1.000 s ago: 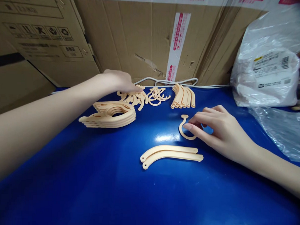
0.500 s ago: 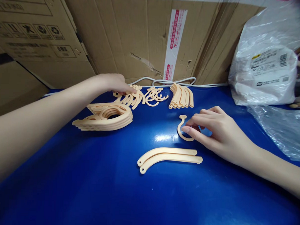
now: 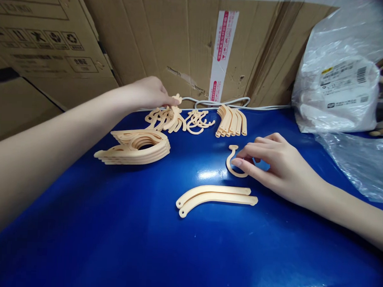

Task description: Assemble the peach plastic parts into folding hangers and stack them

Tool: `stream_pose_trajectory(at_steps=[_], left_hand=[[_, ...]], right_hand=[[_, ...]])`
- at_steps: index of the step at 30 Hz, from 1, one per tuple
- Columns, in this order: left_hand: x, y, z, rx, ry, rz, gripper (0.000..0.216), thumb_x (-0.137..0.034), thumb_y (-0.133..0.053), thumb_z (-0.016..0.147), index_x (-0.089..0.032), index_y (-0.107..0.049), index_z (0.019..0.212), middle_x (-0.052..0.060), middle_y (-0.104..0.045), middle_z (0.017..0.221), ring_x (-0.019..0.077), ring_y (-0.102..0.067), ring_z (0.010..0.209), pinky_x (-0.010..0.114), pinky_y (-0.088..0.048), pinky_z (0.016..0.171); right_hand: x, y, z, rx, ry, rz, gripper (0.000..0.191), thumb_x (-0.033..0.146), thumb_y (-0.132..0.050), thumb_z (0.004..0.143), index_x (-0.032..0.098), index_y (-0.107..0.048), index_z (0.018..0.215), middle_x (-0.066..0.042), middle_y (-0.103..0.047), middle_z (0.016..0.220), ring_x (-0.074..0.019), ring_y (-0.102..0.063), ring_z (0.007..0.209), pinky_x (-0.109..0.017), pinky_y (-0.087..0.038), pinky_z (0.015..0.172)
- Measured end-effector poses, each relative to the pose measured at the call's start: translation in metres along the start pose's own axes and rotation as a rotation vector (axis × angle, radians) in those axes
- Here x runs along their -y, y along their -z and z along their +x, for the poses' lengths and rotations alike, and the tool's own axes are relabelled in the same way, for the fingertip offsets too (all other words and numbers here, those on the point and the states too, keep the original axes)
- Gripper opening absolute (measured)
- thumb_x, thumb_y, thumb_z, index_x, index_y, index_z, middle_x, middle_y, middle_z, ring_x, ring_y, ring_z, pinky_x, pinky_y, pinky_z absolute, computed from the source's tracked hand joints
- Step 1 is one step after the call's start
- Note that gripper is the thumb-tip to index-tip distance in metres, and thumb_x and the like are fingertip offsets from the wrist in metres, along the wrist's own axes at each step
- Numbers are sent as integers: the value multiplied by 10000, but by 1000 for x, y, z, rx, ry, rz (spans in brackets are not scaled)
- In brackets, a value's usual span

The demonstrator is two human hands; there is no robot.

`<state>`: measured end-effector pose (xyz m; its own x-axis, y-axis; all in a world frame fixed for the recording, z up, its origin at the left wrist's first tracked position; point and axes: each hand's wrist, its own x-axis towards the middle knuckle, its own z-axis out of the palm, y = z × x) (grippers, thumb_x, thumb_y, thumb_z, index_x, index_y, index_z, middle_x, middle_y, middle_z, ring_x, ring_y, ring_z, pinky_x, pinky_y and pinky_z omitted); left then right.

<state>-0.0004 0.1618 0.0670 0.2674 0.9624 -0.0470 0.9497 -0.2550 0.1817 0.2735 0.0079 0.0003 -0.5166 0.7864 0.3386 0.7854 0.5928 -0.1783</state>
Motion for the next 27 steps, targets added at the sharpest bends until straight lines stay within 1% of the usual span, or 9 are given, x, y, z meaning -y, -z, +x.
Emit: stream_pose_trajectory(at_steps=[1, 2, 4, 7, 10, 12, 15, 20, 27], left_hand=[[-4, 4, -5, -56, -62, -24, 589, -726, -539, 826, -158, -684, 886, -3, -541, 729, 136, -433, 729, 307, -307, 650], [-9, 8, -10, -55, -97, -40, 564, -715, -559, 831, -181, -702, 940, -17, -525, 718, 128, -409, 718, 306, -293, 651], [-18, 14, -19, -63, -145, -52, 580, -737, -557, 830, -184, -716, 906, -20, -495, 648, 127, -376, 692, 316, -260, 656], [-33, 12, -31, 98, -325, -90, 569, -743, -565, 821, -209, -731, 922, -11, -597, 700, 141, -429, 699, 315, -272, 670], [-47, -1, -39, 259, -439, -25, 513, -722, -633, 764, -223, -737, 822, -14, -557, 635, 155, -480, 649, 294, -281, 629], [-54, -13, -42, 306, -475, -6, 434, -662, -650, 771, -234, -717, 749, -14, -536, 595, 162, -488, 598, 299, -286, 591], [-61, -28, -46, 349, -479, 2, 365, -588, -648, 774, -235, -693, 694, -10, -579, 597, 165, -506, 564, 303, -304, 563], [-64, -36, -48, 377, -464, 52, 384, -587, -626, 786, -219, -693, 703, 1, -630, 634, 165, -536, 575, 287, -310, 540], [-61, -39, -49, 270, -492, 194, 424, -599, -604, 840, -193, -726, 830, 24, -674, 712, 147, -551, 598, 263, -315, 556]], right_hand=[[0, 0, 0, -2, -1, -2, 335, 385, -479, 1015, 215, -652, 783, -4, -695, 732, -173, -612, 702, -360, -332, 749], [0, -1, 0, -4, -3, -1, 334, 386, -480, 1014, 215, -651, 783, -5, -694, 730, -176, -613, 702, -361, -333, 749], [0, -1, 0, -8, -6, 2, 330, 392, -489, 1010, 214, -649, 783, -3, -689, 723, -178, -611, 701, -362, -333, 752], [-1, -2, 0, -12, -13, 10, 329, 400, -500, 1008, 210, -645, 782, 4, -680, 717, -176, -608, 702, -360, -331, 765], [-1, -2, -1, -4, -15, 17, 338, 408, -498, 1010, 206, -645, 782, 8, -672, 712, -174, -602, 694, -360, -327, 769], [-1, -1, -1, 4, -18, 17, 342, 416, -498, 1009, 206, -647, 784, 7, -673, 713, -175, -602, 693, -362, -325, 768], [-1, -1, -1, 15, -22, 17, 336, 415, -502, 1008, 206, -650, 790, 7, -672, 714, -175, -603, 695, -362, -324, 765], [-1, -2, -1, 25, -18, 14, 326, 398, -505, 1010, 205, -652, 792, 5, -676, 718, -174, -606, 703, -359, -323, 766], [-1, -2, -1, 46, -19, 29, 344, 411, -492, 1014, 205, -661, 796, 5, -684, 735, -167, -596, 700, -357, -321, 774]])
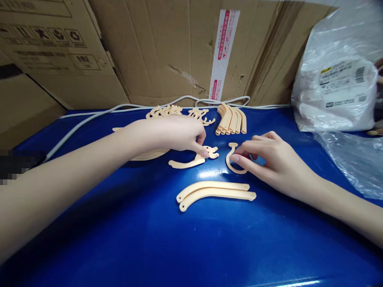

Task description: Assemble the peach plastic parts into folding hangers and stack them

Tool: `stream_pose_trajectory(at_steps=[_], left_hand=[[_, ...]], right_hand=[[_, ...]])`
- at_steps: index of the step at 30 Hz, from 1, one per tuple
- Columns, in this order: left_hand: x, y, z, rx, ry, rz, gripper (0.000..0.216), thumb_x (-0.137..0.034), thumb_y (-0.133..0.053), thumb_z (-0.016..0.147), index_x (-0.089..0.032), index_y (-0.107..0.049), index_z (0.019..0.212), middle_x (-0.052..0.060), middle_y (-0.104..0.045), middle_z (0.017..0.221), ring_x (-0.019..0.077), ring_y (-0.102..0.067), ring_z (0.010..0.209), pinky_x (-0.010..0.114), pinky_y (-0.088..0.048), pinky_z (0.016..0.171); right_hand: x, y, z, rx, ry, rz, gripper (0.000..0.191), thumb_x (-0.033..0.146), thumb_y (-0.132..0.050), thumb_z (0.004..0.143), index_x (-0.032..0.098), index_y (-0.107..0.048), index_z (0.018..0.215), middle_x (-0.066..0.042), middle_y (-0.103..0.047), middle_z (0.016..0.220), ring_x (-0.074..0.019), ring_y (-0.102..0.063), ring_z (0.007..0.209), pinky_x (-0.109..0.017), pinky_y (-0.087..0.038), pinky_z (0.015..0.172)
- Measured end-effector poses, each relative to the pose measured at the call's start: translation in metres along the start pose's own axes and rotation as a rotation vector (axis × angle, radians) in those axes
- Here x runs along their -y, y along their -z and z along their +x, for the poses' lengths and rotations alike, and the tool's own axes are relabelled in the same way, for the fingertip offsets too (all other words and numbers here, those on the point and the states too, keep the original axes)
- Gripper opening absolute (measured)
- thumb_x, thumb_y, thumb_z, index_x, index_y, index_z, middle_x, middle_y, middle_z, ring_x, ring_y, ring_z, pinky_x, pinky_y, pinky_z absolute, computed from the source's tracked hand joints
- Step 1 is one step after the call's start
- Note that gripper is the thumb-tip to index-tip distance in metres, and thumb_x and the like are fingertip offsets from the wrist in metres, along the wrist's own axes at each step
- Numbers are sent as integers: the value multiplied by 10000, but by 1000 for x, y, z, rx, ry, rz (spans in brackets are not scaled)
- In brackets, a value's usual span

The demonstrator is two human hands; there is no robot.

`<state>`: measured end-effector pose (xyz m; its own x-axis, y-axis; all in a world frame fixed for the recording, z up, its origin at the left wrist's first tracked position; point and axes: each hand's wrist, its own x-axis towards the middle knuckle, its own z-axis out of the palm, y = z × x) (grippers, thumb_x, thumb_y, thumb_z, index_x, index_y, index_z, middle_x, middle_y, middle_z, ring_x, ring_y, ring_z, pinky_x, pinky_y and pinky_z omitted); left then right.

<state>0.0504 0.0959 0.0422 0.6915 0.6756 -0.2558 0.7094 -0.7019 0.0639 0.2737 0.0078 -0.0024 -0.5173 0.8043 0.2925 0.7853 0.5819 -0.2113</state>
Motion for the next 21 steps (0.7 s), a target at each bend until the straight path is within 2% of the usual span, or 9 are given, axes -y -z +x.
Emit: stream_pose_trajectory(at_steps=[6, 9, 13, 15, 17, 19, 21], left_hand=[[-12, 2, -12, -113, 46, 92, 471, -634, -567, 884, -189, -673, 769, 18, -622, 664, 156, -506, 579, 280, -278, 548], [-22, 6, -27, -245, 121, 136, 427, -585, -544, 923, -195, -645, 780, 1, -582, 643, 146, -474, 553, 281, -261, 553], [-36, 5, -58, -506, 184, 220, 280, -427, -508, 973, -214, -659, 875, -4, -592, 686, 151, -519, 582, 275, -264, 561], [-40, 1, -75, -668, 167, 322, 282, -342, -438, 1004, -202, -661, 903, 29, -632, 781, 193, -587, 705, 279, -280, 560], [-41, -6, -87, -757, 84, 404, 319, -297, -398, 1020, -182, -654, 869, 52, -642, 802, 235, -610, 827, 283, -296, 549], [-39, -17, -93, -759, -19, 468, 351, -269, -390, 1026, -164, -665, 835, 70, -667, 831, 259, -615, 885, 303, -353, 570], [-34, -30, -93, -743, -141, 467, 390, -267, -381, 1027, -161, -697, 824, 76, -696, 848, 253, -623, 863, 333, -432, 621]], right_hand=[[1, 0, -2, -9, -4, 20, 350, 421, -502, 1009, 198, -665, 794, 14, -673, 722, -161, -591, 692, -359, -322, 774], [2, 1, -3, -13, 9, 20, 351, 419, -501, 1011, 198, -666, 793, 18, -670, 722, -160, -589, 699, -362, -323, 773], [1, 1, -4, -33, 26, -4, 350, 410, -499, 1011, 198, -654, 779, 5, -679, 754, -172, -587, 731, -368, -324, 766], [0, 0, -5, -41, 41, -17, 333, 401, -498, 1009, 202, -658, 795, -7, -690, 792, -185, -591, 768, -373, -332, 773], [-1, -2, -5, -50, 50, -26, 298, 389, -499, 1006, 210, -674, 844, -20, -701, 853, -201, -596, 824, -381, -344, 792], [-2, -4, -4, -57, 59, -20, 262, 382, -506, 1002, 218, -686, 904, -32, -712, 939, -215, -606, 895, -390, -360, 821], [-2, -6, -3, -54, 91, 0, 241, 382, -515, 1000, 219, -692, 987, -48, -717, 1068, -228, -617, 1002, -400, -374, 866]])
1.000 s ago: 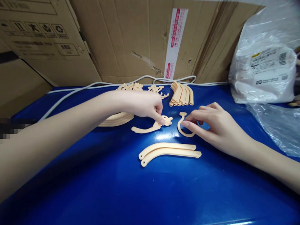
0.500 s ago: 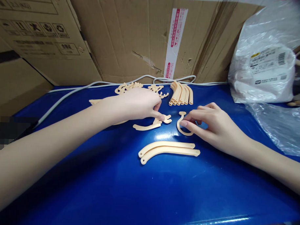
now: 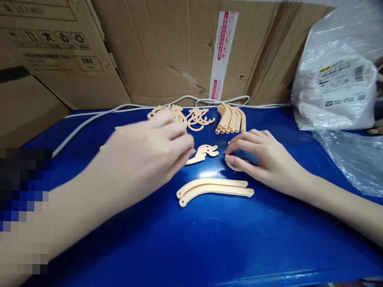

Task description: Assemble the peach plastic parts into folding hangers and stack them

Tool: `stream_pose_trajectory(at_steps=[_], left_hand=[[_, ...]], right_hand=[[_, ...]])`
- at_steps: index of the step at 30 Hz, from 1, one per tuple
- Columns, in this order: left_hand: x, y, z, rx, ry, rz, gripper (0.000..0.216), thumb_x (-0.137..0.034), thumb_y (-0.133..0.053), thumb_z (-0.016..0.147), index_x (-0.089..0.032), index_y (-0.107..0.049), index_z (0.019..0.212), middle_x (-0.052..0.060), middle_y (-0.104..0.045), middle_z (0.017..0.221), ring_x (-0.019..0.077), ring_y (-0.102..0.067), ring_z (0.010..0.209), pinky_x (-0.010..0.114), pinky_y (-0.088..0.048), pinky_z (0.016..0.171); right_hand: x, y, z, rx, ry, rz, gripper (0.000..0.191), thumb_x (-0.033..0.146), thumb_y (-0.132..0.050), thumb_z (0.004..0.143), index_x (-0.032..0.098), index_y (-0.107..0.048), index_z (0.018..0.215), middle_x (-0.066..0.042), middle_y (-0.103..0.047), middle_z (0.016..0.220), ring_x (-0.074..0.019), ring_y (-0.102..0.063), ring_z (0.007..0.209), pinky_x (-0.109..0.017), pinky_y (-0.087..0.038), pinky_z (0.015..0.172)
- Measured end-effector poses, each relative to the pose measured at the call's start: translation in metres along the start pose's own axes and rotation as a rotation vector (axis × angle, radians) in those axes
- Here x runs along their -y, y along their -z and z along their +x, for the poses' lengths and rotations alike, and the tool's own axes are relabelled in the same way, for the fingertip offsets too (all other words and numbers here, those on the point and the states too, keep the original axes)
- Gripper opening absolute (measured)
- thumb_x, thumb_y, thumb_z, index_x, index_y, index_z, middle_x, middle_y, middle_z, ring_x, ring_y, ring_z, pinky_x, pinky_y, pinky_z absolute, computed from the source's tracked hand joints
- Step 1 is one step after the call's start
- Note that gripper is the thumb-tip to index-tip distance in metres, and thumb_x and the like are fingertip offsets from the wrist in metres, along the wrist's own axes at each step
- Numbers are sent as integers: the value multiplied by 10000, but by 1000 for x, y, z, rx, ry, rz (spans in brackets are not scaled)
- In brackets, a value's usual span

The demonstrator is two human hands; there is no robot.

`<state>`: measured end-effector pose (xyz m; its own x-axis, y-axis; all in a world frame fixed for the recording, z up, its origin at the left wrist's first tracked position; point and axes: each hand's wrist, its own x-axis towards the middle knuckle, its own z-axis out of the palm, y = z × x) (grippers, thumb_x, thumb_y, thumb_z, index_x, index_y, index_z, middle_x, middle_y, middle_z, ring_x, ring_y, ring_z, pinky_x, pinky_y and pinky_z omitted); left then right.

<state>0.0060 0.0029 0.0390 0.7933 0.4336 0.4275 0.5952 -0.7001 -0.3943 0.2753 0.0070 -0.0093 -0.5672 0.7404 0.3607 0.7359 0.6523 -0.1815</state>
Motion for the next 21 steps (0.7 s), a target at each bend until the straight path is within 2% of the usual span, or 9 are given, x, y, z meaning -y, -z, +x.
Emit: stream_pose_trajectory(at_steps=[2, 4, 7, 16, 21], left_hand=[[-2, -14, -8, 56, -58, -87, 375, -227, -389, 1024, -155, -735, 900, 72, -728, 917, 239, -645, 874, 364, -500, 730], [-5, -25, -13, 80, -67, -126, 373, -230, -392, 1027, -126, -749, 992, 97, -745, 978, 266, -662, 921, 409, -519, 797], [-12, -33, -18, 108, -87, -159, 387, -240, -380, 1034, -98, -736, 1084, 115, -750, 1002, 288, -674, 926, 446, -522, 816], [-17, -36, -23, 129, -54, -112, 414, -226, -349, 1035, -78, -713, 1169, 126, -753, 1073, 316, -671, 1002, 477, -468, 891], [-15, -36, -26, 118, -39, -110, 406, -219, -359, 1031, -70, -706, 1182, 123, -751, 1090, 309, -663, 1000, 472, -452, 916]], right_hand=[[0, -2, 1, 12, 52, 12, 263, 392, -521, 1001, 217, -687, 1105, -64, -698, 1215, -237, -606, 1128, -415, -373, 939], [0, -5, 1, 26, 96, 5, 319, 414, -529, 999, 215, -667, 1207, -74, -668, 1314, -243, -576, 1222, -433, -343, 1022], [-1, -7, 2, 54, 115, -6, 386, 448, -535, 994, 205, -649, 1271, -80, -661, 1334, -246, -555, 1260, -453, -294, 1099], [0, -9, 3, 79, 144, 7, 433, 457, -508, 1000, 186, -646, 1309, -105, -661, 1305, -264, -560, 1204, -460, -356, 1054], [-6, -6, 6, 64, 129, 10, 401, 374, -432, 1034, 204, -623, 1343, -106, -667, 1312, -278, -567, 1213, -484, -369, 1047]])
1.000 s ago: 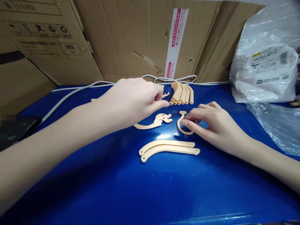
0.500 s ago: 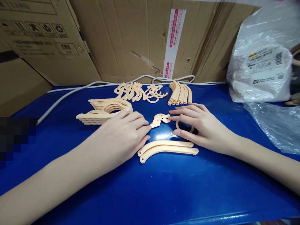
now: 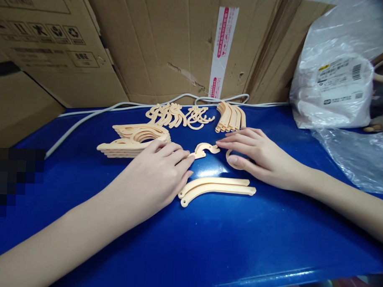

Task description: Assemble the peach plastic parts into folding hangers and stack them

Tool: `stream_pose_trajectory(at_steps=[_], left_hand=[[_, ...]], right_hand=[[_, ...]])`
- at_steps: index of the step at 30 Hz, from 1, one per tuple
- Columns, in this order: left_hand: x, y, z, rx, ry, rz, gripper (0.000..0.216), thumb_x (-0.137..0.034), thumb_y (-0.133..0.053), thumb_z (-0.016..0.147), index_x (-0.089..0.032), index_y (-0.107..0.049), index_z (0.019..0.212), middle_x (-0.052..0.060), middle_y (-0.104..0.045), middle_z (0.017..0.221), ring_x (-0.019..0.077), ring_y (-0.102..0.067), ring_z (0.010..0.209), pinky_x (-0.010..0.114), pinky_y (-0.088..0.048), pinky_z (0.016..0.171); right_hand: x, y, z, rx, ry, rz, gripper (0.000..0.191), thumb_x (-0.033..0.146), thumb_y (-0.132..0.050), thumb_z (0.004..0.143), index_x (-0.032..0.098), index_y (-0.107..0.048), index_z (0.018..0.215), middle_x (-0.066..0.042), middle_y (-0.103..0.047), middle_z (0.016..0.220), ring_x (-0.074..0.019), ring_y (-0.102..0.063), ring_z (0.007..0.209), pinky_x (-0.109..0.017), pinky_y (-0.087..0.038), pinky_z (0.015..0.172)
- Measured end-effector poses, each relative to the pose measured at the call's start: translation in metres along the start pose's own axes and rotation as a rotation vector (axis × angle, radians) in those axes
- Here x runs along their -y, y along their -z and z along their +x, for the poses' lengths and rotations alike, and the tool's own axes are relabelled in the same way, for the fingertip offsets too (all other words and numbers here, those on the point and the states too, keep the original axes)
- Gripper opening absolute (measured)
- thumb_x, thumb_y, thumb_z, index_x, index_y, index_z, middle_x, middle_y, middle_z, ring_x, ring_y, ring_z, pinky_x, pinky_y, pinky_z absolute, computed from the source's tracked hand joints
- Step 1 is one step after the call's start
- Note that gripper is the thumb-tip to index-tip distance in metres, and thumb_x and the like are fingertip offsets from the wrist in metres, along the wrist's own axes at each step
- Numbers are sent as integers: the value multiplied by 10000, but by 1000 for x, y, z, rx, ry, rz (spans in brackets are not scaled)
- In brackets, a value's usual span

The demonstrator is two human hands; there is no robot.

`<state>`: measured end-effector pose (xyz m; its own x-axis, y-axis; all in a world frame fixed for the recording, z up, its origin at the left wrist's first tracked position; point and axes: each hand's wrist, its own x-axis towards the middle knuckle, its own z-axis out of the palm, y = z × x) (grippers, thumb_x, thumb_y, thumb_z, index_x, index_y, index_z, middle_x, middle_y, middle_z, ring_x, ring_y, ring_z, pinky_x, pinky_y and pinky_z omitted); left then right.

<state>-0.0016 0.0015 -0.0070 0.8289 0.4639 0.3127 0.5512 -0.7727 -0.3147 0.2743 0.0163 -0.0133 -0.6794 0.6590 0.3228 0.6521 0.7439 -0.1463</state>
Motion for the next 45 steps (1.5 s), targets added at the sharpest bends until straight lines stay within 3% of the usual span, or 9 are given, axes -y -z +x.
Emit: stream_pose_trajectory(at_steps=[6, 12, 18, 29, 36, 41, 45], left_hand=[[-5, 11, 2, 3, 44, -76, 422, -270, -330, 1042, -101, -693, 1172, 131, -719, 1109, 325, -642, 994, 483, -483, 862], [-4, 17, 4, 43, 16, -151, 422, -269, -316, 1041, -123, -710, 1078, 119, -696, 960, 301, -642, 900, 442, -500, 754], [0, 8, 3, 25, -11, -56, 424, -243, -328, 1023, -101, -713, 1133, 138, -700, 1046, 324, -622, 949, 471, -478, 809], [1, 0, -1, 11, 27, -60, 404, -255, -357, 1025, -112, -711, 1156, 118, -698, 1026, 300, -610, 938, 442, -453, 813], [1, 8, 1, 27, 45, -151, 389, -286, -330, 1039, -133, -654, 1191, 109, -670, 1025, 286, -592, 933, 430, -426, 811], [-3, 18, -1, 103, 39, -434, 260, -415, -483, 997, -181, -587, 958, 42, -623, 925, 219, -548, 830, 352, -389, 712], [-6, 19, -4, 153, 14, -490, 217, -395, -557, 957, -201, -507, 876, 16, -586, 872, 195, -525, 773, 329, -363, 666]], right_hand=[[-21, 12, -2, -8, 37, -175, 332, 262, -444, 1014, 212, -705, 1212, -118, -692, 1135, -269, -602, 1025, -454, -432, 900], [-22, 11, -4, 23, 135, -397, 328, 208, -440, 1013, 204, -723, 1179, -118, -680, 1097, -255, -577, 940, -405, -433, 833], [-20, 10, -2, 48, 189, -540, 307, 164, -451, 998, 182, -719, 1146, -117, -673, 1049, -242, -569, 879, -380, -417, 799], [-17, 8, -2, 72, 193, -587, 292, 185, -440, 1010, 165, -707, 1126, -114, -681, 1022, -244, -569, 888, -378, -422, 790], [-16, 7, -1, 65, 172, -552, 299, 177, -434, 1006, 157, -713, 1110, -119, -676, 972, -250, -556, 864, -385, -399, 785], [-16, 5, 1, 64, 141, -556, 286, 186, -427, 1013, 162, -709, 1054, -102, -664, 919, -239, -554, 836, -371, -372, 782], [-16, 4, 1, 69, 142, -563, 267, 167, -418, 1012, 143, -684, 1025, -87, -653, 875, -240, -572, 822, -368, -366, 783]])
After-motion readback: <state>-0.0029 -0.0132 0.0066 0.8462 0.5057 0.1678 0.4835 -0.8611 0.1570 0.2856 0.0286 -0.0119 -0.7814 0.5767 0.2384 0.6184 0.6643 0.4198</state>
